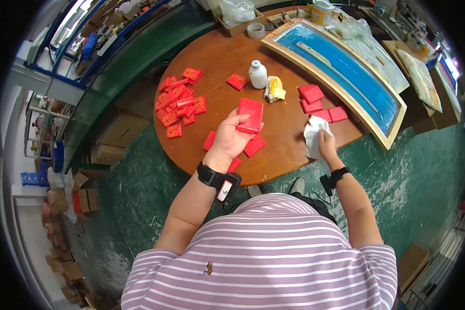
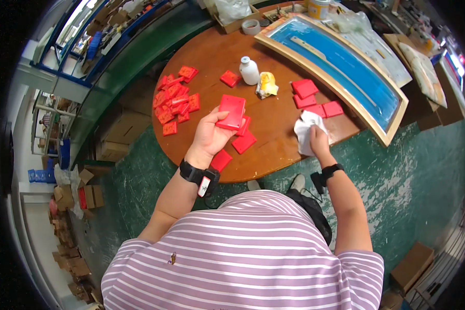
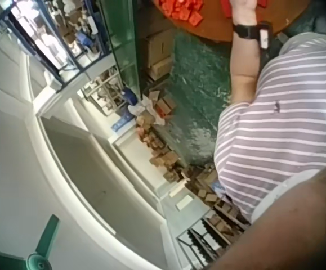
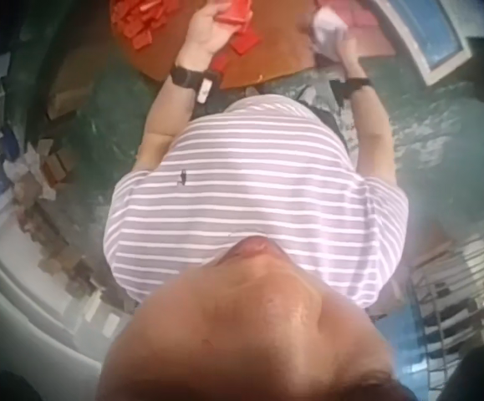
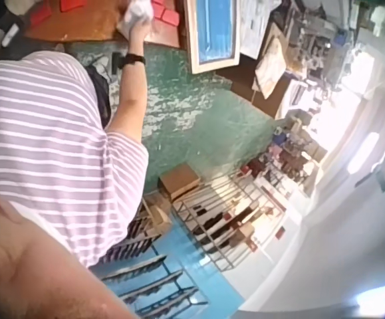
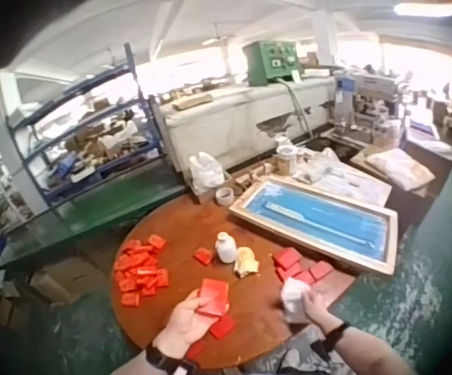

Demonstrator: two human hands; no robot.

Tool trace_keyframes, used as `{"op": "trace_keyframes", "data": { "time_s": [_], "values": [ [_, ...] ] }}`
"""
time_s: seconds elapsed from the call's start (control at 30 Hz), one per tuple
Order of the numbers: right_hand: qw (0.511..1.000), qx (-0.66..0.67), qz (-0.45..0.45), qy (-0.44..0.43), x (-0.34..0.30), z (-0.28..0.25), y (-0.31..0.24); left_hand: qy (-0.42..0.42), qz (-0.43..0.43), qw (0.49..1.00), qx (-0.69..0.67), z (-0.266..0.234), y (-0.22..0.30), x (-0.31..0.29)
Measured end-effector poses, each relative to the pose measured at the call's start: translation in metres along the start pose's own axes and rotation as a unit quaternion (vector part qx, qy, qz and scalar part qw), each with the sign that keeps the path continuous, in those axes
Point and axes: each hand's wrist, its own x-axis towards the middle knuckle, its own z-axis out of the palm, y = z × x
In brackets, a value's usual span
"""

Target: Cleaning small red sign squares with a cloth and solution before applying white adhesive backing.

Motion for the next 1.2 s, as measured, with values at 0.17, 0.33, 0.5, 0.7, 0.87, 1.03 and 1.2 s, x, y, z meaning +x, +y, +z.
{"op": "trace_keyframes", "data": {
  "time_s": [0.17,0.33,0.5,0.7,0.87,1.03,1.2],
  "values": [
    [0.944,0.328,0.027,-0.030,0.003,-0.009,-0.142,0.006,-0.002,0.999,0.035,-0.016,-0.008,0.009],
    [0.922,0.096,-0.376,0.003,-0.029,0.009,-0.239,-0.071,-0.040,0.997,-0.002,0.022,-0.032,0.022],
    [0.932,0.003,-0.360,0.036,0.000,0.012,-0.239,-0.131,-0.015,0.990,-0.056,0.056,-0.032,0.022],
    [0.942,0.017,-0.330,0.051,0.008,0.003,-0.254,-0.134,-0.023,0.990,-0.023,0.058,-0.028,0.019],
    [0.950,0.064,-0.297,0.069,0.015,0.004,-0.261,-0.140,-0.065,0.987,-0.036,0.058,-0.028,0.007],
    [0.970,0.140,-0.195,0.048,0.038,0.001,-0.258,-0.148,-0.068,0.987,0.017,0.056,-0.028,0.005],
    [0.963,0.222,-0.148,0.031,0.031,-0.004,-0.267,-0.180,-0.061,0.981,-0.027,0.054,-0.025,0.003]
  ]
}}
